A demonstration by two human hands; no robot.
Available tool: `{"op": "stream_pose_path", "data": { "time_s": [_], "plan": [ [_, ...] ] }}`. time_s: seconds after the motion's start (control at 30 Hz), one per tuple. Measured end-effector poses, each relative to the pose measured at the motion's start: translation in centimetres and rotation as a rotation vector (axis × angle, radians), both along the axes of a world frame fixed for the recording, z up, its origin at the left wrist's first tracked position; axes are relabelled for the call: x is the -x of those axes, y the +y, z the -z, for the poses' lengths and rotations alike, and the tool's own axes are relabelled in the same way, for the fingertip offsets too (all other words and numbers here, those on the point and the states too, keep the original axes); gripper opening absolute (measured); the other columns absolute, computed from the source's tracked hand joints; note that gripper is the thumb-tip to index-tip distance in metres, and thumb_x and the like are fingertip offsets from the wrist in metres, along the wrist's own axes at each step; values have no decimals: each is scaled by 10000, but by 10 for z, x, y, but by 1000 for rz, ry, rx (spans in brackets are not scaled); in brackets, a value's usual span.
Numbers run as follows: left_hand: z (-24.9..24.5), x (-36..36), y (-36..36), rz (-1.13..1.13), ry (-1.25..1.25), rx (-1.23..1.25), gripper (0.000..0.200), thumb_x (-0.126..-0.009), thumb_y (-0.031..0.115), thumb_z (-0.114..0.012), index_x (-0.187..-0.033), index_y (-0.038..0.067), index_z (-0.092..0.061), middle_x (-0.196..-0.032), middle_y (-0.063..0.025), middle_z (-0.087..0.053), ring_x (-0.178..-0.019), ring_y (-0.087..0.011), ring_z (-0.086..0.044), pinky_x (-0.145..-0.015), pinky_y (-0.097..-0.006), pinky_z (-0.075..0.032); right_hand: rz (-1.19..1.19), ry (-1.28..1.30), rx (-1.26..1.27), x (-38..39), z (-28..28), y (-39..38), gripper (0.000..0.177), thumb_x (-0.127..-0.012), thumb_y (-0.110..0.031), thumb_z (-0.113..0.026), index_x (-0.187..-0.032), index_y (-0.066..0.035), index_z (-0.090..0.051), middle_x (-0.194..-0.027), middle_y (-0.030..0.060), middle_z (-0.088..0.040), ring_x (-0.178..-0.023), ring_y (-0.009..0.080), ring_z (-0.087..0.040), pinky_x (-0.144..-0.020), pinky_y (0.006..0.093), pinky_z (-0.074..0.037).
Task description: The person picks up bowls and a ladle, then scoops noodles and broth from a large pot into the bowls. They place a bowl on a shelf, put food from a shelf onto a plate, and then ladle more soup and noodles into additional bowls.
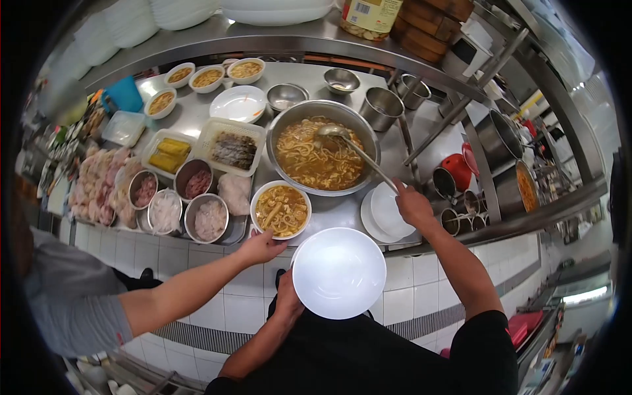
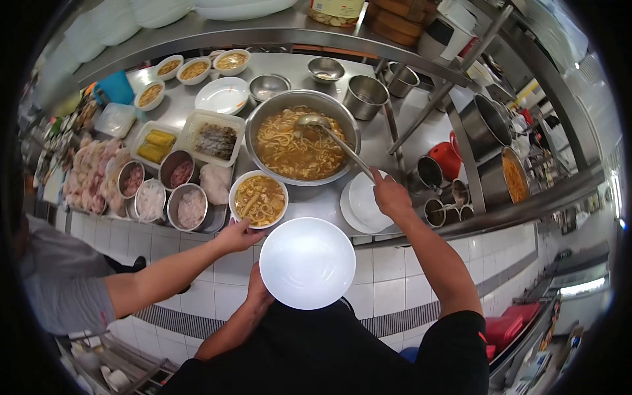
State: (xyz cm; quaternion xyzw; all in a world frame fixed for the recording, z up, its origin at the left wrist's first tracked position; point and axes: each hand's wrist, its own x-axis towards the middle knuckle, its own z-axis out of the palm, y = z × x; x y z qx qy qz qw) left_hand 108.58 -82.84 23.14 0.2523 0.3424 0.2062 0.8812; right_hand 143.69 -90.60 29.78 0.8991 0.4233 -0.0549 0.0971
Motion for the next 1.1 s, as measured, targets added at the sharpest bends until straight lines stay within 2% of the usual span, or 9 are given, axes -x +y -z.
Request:
{"op": "stream_pose_path", "data": {
  "time_s": [0.23, 0.33, 0.4, 0.43, 0.57, 0.67, 0.73, 0.83, 1.1],
  "plan": [
    [-2, -22, -56, -226, 75, 46, 292, -930, 166, -583, -1115, -60, -591, -982, -117, -667, -820, -169, -668, -698, -288, -553, -8, 309, -197, -22, 12, -5, 538, -926, -209, -504, -1425, -123, -321, -883, 257, -638, -891, 436, -637, -814, 521, -492],
    [15, -27, -71, -251, 74, -64, 287, -928, 161, -584, -1108, -62, -595, -973, -116, -670, -825, -170, -668, -697, -293, -555, 56, 568, -271, -9, 4, -2, 536, -920, -217, -511, -1409, -88, -333, -792, 225, -634, -741, 383, -662, -668, 487, -528],
    [20, -31, -78, -288, 85, -78, 287, -928, 160, -581, -1108, -64, -596, -974, -118, -671, -829, -171, -669, -695, -296, -556, 201, 850, -277, 5, -13, -3, 528, -911, -211, -514, -1391, -66, -350, -742, 167, -609, -605, 265, -634, -492, 403, -513],
    [21, -32, -80, -309, 88, -88, 287, -929, 158, -578, -1108, -65, -597, -975, -120, -673, -832, -172, -669, -692, -299, -557, 211, 946, -338, 6, -7, -5, 479, -918, -209, -509, -1357, -63, -384, -694, 78, -536, -502, 146, -524, -390, 313, -447],
    [25, -35, -82, -405, 32, -7, 310, -931, 166, -573, -1139, -64, -584, -1006, -132, -670, -846, -189, -674, -700, -308, -561, 279, 1187, -394, 18, 1, -6, 428, -933, -209, -502, -1331, -80, -413, -684, 25, -472, -481, 115, -462, -390, 300, -433],
    [28, -31, -73, -355, 140, -136, 340, -937, 176, -563, -1184, -58, -560, -1057, -146, -658, -862, -211, -677, -716, -317, -566, 516, 1577, -413, 30, 1, -3, 420, -947, -209, -500, -1338, -118, -377, -681, -1, -439, -478, 85, -413, -392, 252, -394],
    [24, -30, -64, -506, 69, -8, 367, -933, 186, -568, -1209, -53, -545, -1089, -151, -648, -884, -225, -676, -727, -329, -568, 566, 1666, -424, 34, 3, 0, 411, -959, -213, -500, -1328, -133, -340, -676, -9, -440, -471, 73, -398, -396, 234, -379],
    [26, -21, -44, -526, 41, -59, 366, -933, 193, -562, -1209, -48, -546, -1089, -145, -647, -914, -221, -669, -753, -337, -562, 816, 2006, -486, 38, 1, 2, 192, -986, -239, -487, -1129, -148, -398, -648, -26, -461, -449, 49, -396, -377, 213, -355],
    [109, -13, 20, -633, 60, -139, 350, -941, 251, -551, -1184, -2, -563, -1083, -93, -643, -941, -182, -640, -776, -298, -521, 829, 2183, -611, 52, -24, -19, 139, -987, -265, -491, -1025, -137, -452, -631, -20, -471, -419, 46, -414, -337, 206, -344]
  ]
}}
